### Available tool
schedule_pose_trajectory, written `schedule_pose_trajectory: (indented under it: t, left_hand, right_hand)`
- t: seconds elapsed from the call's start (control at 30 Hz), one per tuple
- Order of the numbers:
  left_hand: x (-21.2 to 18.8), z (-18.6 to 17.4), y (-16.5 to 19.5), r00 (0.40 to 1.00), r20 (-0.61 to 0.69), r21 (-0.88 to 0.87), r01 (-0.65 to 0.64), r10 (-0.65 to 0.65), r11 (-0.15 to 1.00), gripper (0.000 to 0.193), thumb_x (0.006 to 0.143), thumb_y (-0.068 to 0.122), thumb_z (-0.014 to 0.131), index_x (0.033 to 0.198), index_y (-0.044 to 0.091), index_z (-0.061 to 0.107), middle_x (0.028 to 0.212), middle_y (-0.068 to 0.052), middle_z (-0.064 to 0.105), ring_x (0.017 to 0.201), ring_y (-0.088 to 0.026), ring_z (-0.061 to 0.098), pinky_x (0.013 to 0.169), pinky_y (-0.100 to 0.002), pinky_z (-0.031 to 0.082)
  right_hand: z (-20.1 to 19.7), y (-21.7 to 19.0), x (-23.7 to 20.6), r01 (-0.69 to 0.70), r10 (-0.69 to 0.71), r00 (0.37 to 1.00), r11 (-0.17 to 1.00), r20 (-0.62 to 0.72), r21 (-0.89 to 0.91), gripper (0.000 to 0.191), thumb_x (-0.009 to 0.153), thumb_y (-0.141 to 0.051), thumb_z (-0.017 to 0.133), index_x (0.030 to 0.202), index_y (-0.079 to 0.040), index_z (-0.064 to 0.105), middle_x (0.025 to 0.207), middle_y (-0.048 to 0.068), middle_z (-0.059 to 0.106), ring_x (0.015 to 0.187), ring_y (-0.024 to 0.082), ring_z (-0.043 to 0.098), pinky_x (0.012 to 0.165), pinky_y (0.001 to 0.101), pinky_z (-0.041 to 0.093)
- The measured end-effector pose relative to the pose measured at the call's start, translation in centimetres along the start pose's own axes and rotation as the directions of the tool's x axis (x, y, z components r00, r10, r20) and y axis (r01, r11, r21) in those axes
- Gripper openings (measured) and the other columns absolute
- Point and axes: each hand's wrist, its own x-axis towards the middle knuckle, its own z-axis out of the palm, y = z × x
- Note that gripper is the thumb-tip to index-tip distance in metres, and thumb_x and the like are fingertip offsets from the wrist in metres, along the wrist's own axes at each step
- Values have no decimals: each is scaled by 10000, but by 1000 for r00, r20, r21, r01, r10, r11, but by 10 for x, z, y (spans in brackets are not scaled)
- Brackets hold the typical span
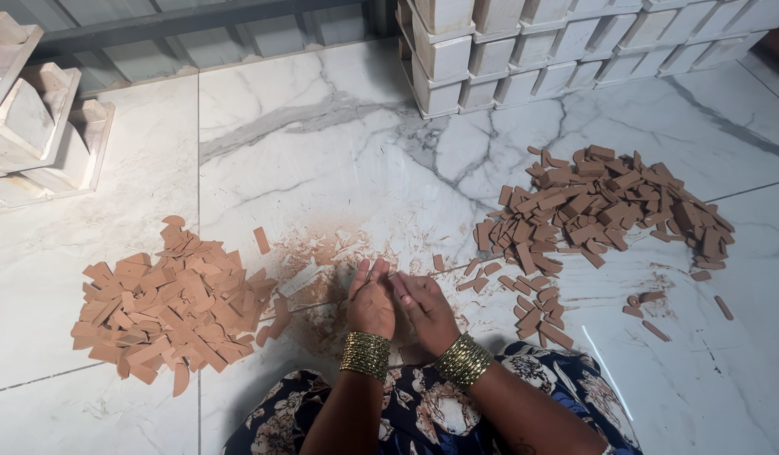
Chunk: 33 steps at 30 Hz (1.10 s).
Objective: The person sits on the floor and sorts small flat brown pieces by shade, picking pieces one at a time and placing lighter pieces into a pile on the left and darker pieces into a pile on the right, occasionally brushing dust aside.
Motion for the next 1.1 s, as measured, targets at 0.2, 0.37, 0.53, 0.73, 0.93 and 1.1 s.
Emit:
schedule_pose_trajectory:
  t: [0.2, 0.37, 0.53, 0.73, 0.93, 1.1]
  left_hand:
    - [-13, 20, -12, 973, -102, -68, 201, -207, 977, 735, 1078, 500, 258, 1445, -108, 448, 1494, -274, 506, 1388, -344, 489, 1154, -443, 391]
    - [-21, 31, 5, 929, -333, 87, 199, -160, 976, 784, 1044, 541, 158, 1451, -61, 453, 1505, -261, 521, 1369, -370, 525, 1150, -455, 425]
    - [-21, 40, 11, 967, -190, 117, 196, -172, 974, 863, 1032, 620, 86, 1517, -38, 363, 1549, -224, 480, 1430, -288, 473, 1175, -376, 365]
    - [-32, 40, -1, 973, -154, 140, 194, -172, 971, 902, 1001, 644, 78, 1558, -25, 314, 1565, -201, 466, 1451, -282, 429, 1180, -391, 376]
    - [-16, 24, 12, 963, -155, 74, 236, -222, 969, 899, 1006, 679, 149, 1548, -15, 328, 1537, -248, 507, 1322, -311, 508, 1005, -341, 423]
    - [-9, 3, -20, 968, -102, 29, 235, -231, 971, 762, 1058, 557, 231, 1492, -47, 396, 1503, -250, 527, 1282, -292, 562, 1018, -345, 477]
  right_hand:
    - [0, -21, 14, -40, 75, 996, 854, 47, -519, 466, 929, -145, 635, 1377, -273, 646, 1250, 156, 569, 924, 299, 695, 783, 387, 582]
    - [12, -23, 3, -132, 208, 972, 874, 114, -468, 414, 970, -142, 608, 1359, -274, 658, 1209, 151, 568, 939, 242, 683, 784, 352, 598]
    - [9, -11, 1, -25, 64, 992, 940, 105, -341, 435, 930, -102, 620, 1336, -233, 700, 1152, 151, 603, 961, 237, 681, 843, 348, 571]
    - [6, -17, 8, -74, 102, 992, 947, 75, -311, 429, 951, -94, 603, 1361, -199, 671, 1096, 156, 606, 970, 284, 666, 870, 370, 554]
    - [11, -27, -3, 36, -4, 995, 942, 99, -334, 430, 900, -73, 632, 1296, -208, 728, 1063, 172, 614, 950, 326, 646, 831, 390, 545]
    - [1, -6, 20, -105, 115, 993, 938, 9, -331, 403, 926, -113, 640, 1305, -226, 715, 1049, 188, 631, 937, 308, 658, 853, 383, 556]
